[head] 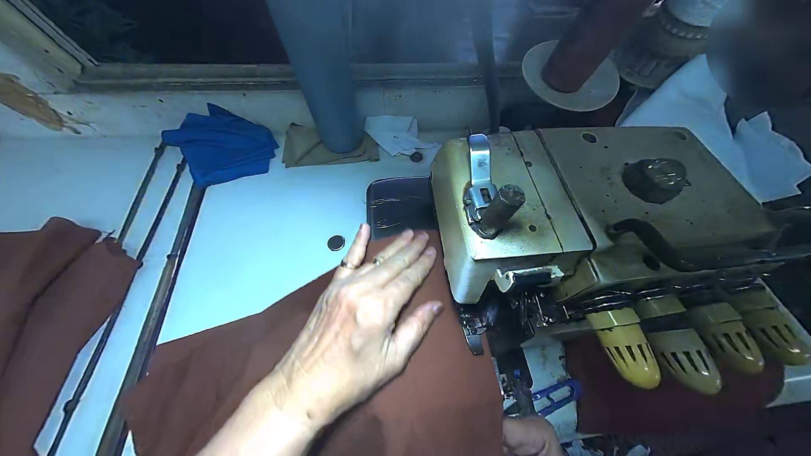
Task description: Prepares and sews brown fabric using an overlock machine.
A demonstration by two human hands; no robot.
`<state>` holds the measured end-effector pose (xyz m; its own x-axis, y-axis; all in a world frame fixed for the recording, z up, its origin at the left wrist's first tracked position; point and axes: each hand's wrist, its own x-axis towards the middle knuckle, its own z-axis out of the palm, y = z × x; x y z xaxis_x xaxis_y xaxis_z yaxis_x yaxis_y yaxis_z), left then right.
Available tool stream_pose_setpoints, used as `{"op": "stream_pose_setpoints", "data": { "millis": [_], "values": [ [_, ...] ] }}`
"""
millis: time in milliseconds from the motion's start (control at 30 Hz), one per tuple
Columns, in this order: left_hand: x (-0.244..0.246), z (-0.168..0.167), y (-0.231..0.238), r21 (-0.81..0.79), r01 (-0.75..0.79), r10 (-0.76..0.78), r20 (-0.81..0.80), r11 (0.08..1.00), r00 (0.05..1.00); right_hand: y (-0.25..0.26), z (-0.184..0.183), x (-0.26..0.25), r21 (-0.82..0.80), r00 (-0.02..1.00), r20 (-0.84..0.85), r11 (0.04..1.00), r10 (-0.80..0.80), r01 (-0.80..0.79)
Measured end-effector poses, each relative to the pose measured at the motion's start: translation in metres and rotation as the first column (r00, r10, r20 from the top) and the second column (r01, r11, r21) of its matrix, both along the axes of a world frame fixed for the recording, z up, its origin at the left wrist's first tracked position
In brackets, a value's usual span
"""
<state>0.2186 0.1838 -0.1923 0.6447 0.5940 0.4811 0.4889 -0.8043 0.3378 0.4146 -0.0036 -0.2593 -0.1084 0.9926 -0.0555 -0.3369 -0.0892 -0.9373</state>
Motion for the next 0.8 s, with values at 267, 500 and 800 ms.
{"op": "stream_pose_setpoints", "data": {
  "millis": [267,500,800],
  "values": [
    [0.012,0.017,0.054,-0.019,-0.004,0.003,-0.034,1.000,0.999,0.034,0.027,-0.010,0.072,0.986,0.042,0.985,-0.160,0.156],
    [0.004,0.011,0.042,0.099,-0.167,0.173,-0.056,0.981,0.983,0.004,0.004,-0.011,0.216,0.970,0.217,0.975,-0.106,0.058],
    [-0.015,-0.052,-0.170,-0.139,-0.038,0.055,0.127,0.990,0.990,-0.042,-0.013,-0.016,0.001,0.950,0.305,0.998,-0.065,0.068]
  ]
}}
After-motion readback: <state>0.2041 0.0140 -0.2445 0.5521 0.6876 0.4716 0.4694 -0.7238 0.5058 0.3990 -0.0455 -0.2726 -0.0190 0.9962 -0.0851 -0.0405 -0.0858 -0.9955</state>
